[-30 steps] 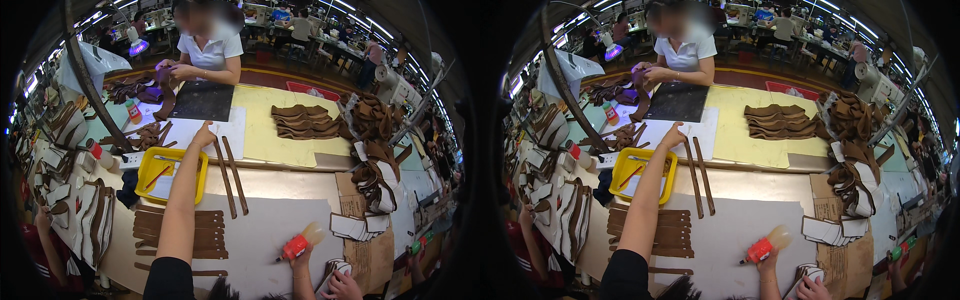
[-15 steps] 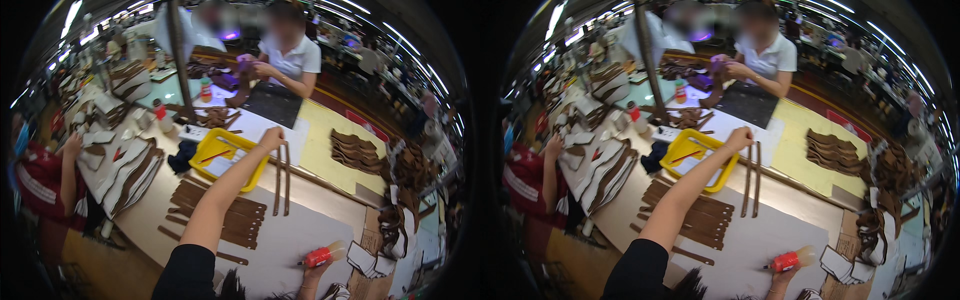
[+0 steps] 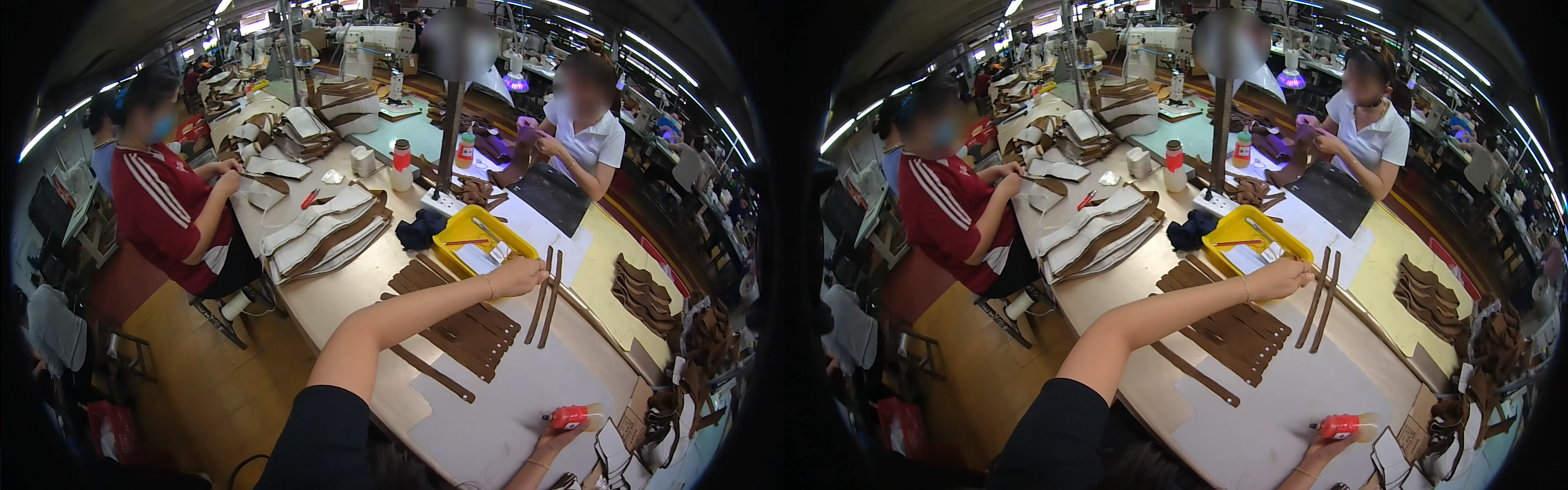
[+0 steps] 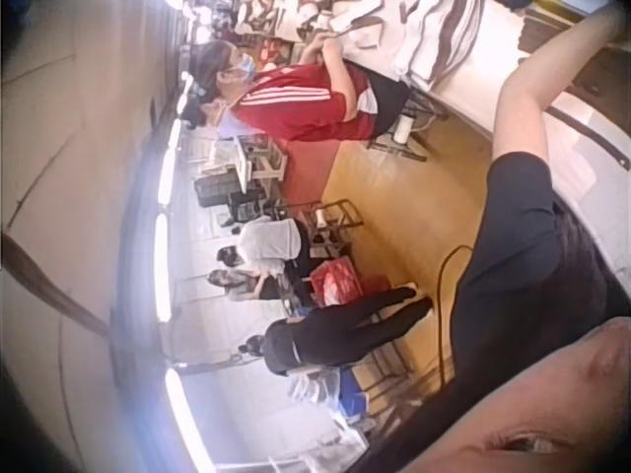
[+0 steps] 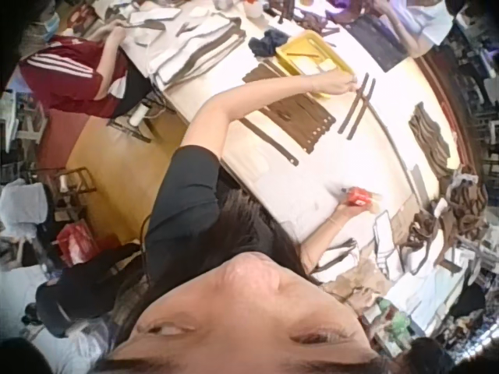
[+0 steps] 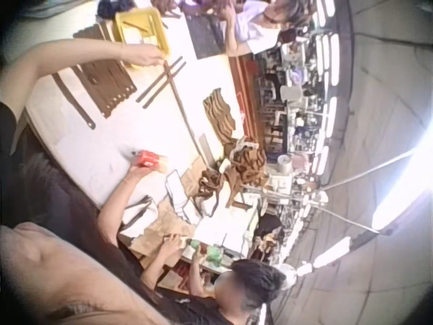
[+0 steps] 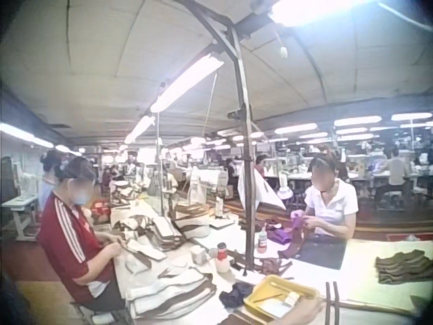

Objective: The person applies glue from a squeeze bottle onto brown leather strips and a folded leather piece on a worktable. They handle the strips and folded piece by hand, aligning and pressing them together. Other workers are visible in the background at separate stations.

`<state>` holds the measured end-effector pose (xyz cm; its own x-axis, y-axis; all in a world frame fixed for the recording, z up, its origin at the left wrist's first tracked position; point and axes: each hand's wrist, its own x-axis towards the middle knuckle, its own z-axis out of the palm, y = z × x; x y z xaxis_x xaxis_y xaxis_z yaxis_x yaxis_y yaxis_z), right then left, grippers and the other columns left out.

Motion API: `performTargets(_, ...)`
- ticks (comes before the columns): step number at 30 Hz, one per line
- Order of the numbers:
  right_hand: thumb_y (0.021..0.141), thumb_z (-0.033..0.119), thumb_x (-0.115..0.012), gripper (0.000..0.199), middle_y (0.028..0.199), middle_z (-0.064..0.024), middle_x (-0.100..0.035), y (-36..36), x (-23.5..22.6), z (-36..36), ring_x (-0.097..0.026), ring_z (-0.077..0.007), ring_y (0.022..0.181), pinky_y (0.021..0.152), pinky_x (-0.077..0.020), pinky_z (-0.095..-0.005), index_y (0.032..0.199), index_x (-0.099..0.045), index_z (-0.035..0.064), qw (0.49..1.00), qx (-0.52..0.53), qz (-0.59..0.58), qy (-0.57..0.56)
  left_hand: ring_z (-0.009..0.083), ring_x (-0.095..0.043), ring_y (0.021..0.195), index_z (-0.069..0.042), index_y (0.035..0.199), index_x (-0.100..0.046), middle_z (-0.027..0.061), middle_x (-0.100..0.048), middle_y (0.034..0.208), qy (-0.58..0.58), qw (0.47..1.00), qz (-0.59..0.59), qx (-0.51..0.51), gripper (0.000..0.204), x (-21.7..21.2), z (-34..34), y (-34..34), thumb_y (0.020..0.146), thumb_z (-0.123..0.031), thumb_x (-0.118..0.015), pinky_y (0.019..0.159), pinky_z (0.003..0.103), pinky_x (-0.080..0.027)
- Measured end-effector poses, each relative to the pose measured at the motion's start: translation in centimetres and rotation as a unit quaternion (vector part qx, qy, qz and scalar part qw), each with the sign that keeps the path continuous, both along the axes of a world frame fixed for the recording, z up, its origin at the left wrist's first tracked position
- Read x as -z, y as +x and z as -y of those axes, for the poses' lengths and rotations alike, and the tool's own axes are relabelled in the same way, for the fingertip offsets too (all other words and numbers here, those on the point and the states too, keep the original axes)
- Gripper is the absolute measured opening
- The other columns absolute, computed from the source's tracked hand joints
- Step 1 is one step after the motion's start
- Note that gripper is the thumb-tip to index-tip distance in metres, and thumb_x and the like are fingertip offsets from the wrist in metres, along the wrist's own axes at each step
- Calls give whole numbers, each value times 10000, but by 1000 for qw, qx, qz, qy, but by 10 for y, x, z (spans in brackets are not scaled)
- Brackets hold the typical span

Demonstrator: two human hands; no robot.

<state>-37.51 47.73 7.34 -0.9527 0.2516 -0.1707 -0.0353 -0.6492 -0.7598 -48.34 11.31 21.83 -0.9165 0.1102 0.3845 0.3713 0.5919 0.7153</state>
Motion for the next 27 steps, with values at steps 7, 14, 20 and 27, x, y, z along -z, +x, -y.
performTargets(7,841,605,-619,623,900,-69,-580,8,-7,6,-594,-180,772,690,-532,-313,1124,-507,61,1000,-21,-8,8,376,-599,699,6,732,-601,201,-611,707,-50,998,24,23,459,-6,1,38,944,-396,-529,669,444,-463)
performTargets(14,836,648,-586,637,845,-78,-579,7,-10,11,-585,-204,696,591,-508,-316,1081,-518,65,999,39,4,19,353,-579,575,-7,582,-594,182,-574,577,-110,991,62,40,648,-24,-28,62,906,-564,-525,594,417,-466)
performTargets(20,839,636,-592,622,897,-72,-579,5,-6,6,-587,-197,750,662,-521,-321,1070,-532,61,999,34,2,6,341,-568,541,-17,510,-555,161,-541,521,-45,995,78,46,701,-25,-41,68,904,-595,-501,574,414,-467)
performTargets(27,842,629,-594,616,895,-70,-577,2,2,2,-585,-194,757,684,-528,-322,1065,-539,57,1000,23,-11,-10,241,-600,602,-31,763,-585,94,-591,635,22,993,60,100,258,-13,-41,66,800,-239,-734,571,359,-475)
